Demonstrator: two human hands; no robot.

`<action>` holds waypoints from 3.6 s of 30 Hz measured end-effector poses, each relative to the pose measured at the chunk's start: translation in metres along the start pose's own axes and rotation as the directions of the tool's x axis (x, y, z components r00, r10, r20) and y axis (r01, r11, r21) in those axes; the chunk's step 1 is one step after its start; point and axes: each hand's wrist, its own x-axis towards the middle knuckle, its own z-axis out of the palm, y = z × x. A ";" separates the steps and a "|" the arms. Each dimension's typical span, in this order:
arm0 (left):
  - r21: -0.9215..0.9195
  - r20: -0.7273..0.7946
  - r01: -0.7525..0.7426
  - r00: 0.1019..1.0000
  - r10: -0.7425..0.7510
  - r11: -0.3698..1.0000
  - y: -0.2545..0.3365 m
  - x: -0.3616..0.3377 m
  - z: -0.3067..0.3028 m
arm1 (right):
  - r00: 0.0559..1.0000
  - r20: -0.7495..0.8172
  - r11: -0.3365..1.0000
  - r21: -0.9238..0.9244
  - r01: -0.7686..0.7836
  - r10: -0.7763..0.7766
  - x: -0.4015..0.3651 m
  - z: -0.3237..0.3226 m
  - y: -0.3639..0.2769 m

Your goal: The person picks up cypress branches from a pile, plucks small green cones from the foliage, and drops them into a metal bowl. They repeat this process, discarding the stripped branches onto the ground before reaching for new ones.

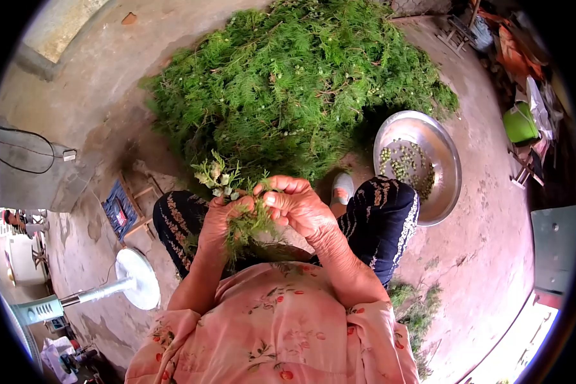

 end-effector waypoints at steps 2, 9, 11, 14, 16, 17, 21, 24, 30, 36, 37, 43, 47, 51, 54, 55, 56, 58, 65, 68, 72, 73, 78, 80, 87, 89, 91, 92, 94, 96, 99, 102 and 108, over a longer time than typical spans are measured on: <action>-0.049 0.021 0.012 1.000 -0.011 0.999 -0.005 0.000 0.002 | 0.998 -0.065 0.999 -0.044 -0.018 0.015 -0.001 -0.004 -0.003; 0.165 -0.066 0.026 0.998 -0.015 0.986 -0.004 -0.010 0.016 | 0.820 0.036 0.228 -0.953 0.201 -0.571 -0.013 -0.052 -0.009; 0.182 -0.107 -0.030 0.993 0.050 0.983 -0.002 -0.010 0.018 | 0.831 -0.350 0.685 -0.727 0.051 -0.433 -0.019 -0.065 -0.021; 0.227 0.055 0.062 0.996 -0.077 0.972 -0.006 0.008 0.010 | 0.594 -0.699 0.916 -0.267 0.301 -0.399 -0.016 -0.086 -0.031; 0.198 0.083 -0.007 0.996 -0.010 0.980 -0.007 0.005 0.024 | 0.543 -0.740 0.857 -0.085 0.508 -0.396 -0.019 -0.147 -0.030; 0.154 0.103 -0.033 0.995 0.017 0.987 -0.006 0.003 0.028 | 0.455 -0.811 0.794 -0.018 0.608 -0.367 -0.019 -0.174 -0.031; 0.436 0.349 -0.612 0.791 0.502 0.660 -0.042 0.023 -0.004 | 0.275 -0.500 0.449 -0.863 -0.229 -0.821 -0.064 -0.242 -0.047; 0.563 0.502 -0.802 0.523 0.689 0.199 -0.049 0.026 -0.007 | 0.137 -0.435 0.322 -0.812 -0.486 -0.890 -0.080 -0.203 -0.076; 0.122 0.113 -0.331 0.941 0.318 0.936 -0.033 0.018 0.026 | 0.303 -0.753 0.633 -0.189 0.751 -0.584 -0.073 -0.181 -0.094; 0.257 0.151 -0.369 0.928 0.340 0.893 -0.037 0.021 0.024 | 0.767 -0.272 0.792 -0.406 0.456 -0.581 -0.040 -0.006 -0.039; 0.308 0.164 -0.400 0.916 0.366 0.863 -0.037 0.021 0.023 | 0.812 -0.210 0.774 -0.499 0.390 -0.544 -0.036 -0.001 -0.026; 0.226 0.184 -0.427 0.901 0.393 0.875 -0.033 0.017 0.029 | 0.860 -0.180 0.623 -0.759 0.187 -0.478 -0.017 -0.007 0.007; 0.344 0.235 -0.454 0.889 0.393 0.822 -0.034 0.015 0.026 | 0.857 -0.228 0.691 -0.699 0.187 -0.462 -0.015 -0.014 0.016; 0.517 0.155 -0.418 0.904 0.399 0.747 -0.038 0.015 0.027 | 0.683 -0.122 0.356 -0.910 0.212 -0.720 -0.016 -0.005 0.023; 0.321 0.139 -0.415 0.910 0.391 0.851 -0.043 0.018 0.026 | 0.799 -0.485 0.877 -0.469 0.106 -0.356 -0.019 0.002 0.014; 0.288 0.148 -0.449 0.894 0.423 0.846 -0.043 0.019 0.025 | 0.834 -0.431 0.924 -0.311 0.221 -0.345 -0.017 -0.002 0.015; 0.288 0.150 -0.450 0.893 0.424 0.846 -0.041 0.019 0.025 | 0.833 -0.431 0.924 -0.312 0.223 -0.346 -0.016 -0.002 0.011; 0.290 0.161 -0.454 0.891 0.425 0.842 -0.035 0.015 0.027 | 0.908 -0.387 0.977 -0.190 0.092 -0.161 -0.017 -0.001 0.003; 0.495 0.243 -0.490 0.871 0.427 0.717 -0.030 0.010 0.026 | 0.885 -0.411 0.959 -0.258 0.120 -0.221 -0.011 -0.007 0.016; 0.336 0.222 -0.416 0.907 0.359 0.845 -0.031 0.009 0.026 | 0.894 -0.409 0.975 -0.189 0.113 -0.183 -0.011 -0.010 0.020; 0.153 0.199 -0.218 0.962 0.186 0.964 -0.015 0.000 0.034 | 0.957 -0.285 0.984 0.148 0.098 -0.053 -0.012 -0.021 0.023; 0.059 0.179 -0.155 0.973 0.142 0.986 -0.010 -0.004 0.041 | 0.969 -0.244 0.964 0.243 0.104 -0.043 -0.011 -0.028 0.026; 0.167 0.127 -0.288 0.955 0.269 0.943 -0.025 0.010 0.030 | 0.964 -0.249 0.968 0.201 0.148 -0.096 -0.015 -0.021 0.013; 0.367 0.103 -0.382 0.923 0.371 0.848 -0.030 0.013 0.028 | 0.942 -0.320 0.981 0.130 0.145 -0.097 -0.020 -0.012 0.002; 0.592 0.219 -0.632 0.723 0.655 0.500 -0.044 0.020 0.034 | 0.870 -0.444 0.939 -0.340 0.058 -0.215 -0.013 -0.003 0.015; 0.611 0.270 -0.663 0.689 0.673 0.433 -0.044 0.020 0.032 | 0.825 -0.526 0.947 -0.321 0.033 -0.207 -0.012 -0.002 0.016; 0.604 0.252 -0.642 0.716 0.651 0.473 -0.042 0.019 0.033 | 0.836 -0.504 0.946 -0.321 0.051 -0.216 -0.012 -0.003 0.017; 0.600 0.244 -0.631 0.730 0.638 0.492 -0.041 0.017 0.033 | 0.846 -0.483 0.944 -0.322 0.068 -0.226 -0.012 -0.005 0.018; 0.553 0.210 -0.555 0.815 0.541 0.622 -0.037 0.015 0.032 | 0.871 -0.459 0.965 -0.255 0.061 -0.176 -0.013 -0.012 0.018; 0.498 0.179 -0.463 0.882 0.436 0.733 -0.033 0.015 0.029 | 0.898 -0.422 0.980 -0.191 0.049 -0.127 -0.012 -0.016 0.020; 0.405 0.178 -0.396 0.918 0.353 0.824 -0.025 0.012 0.030 | 0.919 -0.372 0.989 -0.115 0.091 -0.128 -0.016 -0.018 0.022; 0.359 0.099 -0.341 0.940 0.328 0.869 -0.024 0.013 0.030 | 0.931 -0.358 0.989 0.097 0.109 -0.068 -0.017 -0.016 0.013; 0.407 0.114 -0.342 0.939 0.324 0.847 -0.024 0.010 0.029 | 0.925 -0.331 0.960 0.137 0.244 -0.188 -0.012 -0.032 0.017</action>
